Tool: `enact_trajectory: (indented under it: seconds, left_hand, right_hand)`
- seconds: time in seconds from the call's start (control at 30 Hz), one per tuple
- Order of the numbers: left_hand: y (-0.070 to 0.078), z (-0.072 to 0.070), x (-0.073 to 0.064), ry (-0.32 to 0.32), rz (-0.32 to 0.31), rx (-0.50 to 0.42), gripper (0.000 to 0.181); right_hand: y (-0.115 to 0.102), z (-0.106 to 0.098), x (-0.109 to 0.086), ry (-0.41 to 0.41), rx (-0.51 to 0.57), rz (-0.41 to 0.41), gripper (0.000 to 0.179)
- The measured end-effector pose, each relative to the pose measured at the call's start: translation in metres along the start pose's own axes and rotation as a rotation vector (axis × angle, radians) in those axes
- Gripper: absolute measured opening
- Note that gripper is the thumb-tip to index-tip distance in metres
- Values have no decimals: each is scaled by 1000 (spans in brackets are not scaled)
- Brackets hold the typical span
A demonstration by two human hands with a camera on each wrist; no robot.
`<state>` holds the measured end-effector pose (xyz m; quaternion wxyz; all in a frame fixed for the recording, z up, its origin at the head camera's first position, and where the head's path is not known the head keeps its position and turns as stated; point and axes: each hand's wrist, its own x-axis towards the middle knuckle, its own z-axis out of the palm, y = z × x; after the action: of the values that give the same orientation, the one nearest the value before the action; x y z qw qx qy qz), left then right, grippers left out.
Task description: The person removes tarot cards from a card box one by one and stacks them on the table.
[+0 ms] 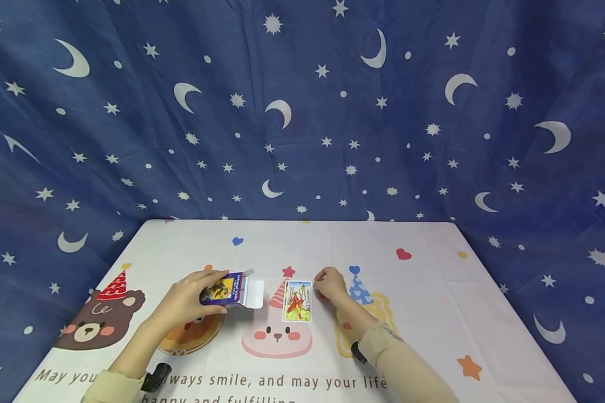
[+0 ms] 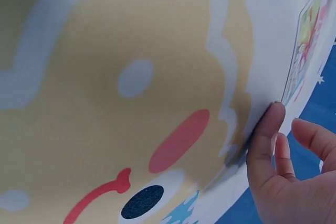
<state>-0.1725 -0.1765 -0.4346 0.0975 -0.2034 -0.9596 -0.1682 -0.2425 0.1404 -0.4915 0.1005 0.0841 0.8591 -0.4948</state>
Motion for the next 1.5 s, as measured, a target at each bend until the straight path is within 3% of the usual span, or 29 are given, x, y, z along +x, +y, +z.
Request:
enact_trajectory:
  seconds: [0.3,0.53,1.5]
  left_hand:
    - [-2,-1,-2,5,-22,-3,77]
    - [-3,-2,-3,-1,-18,1,77]
    - [-2,-1,-3,4,-25,-1,78]
  right_hand:
    - [-3,0,-11,-59,177,115,22]
    - [-5,-2,-19,-78,282,117,28]
    - [-7,4,-24,-35,312,114,29]
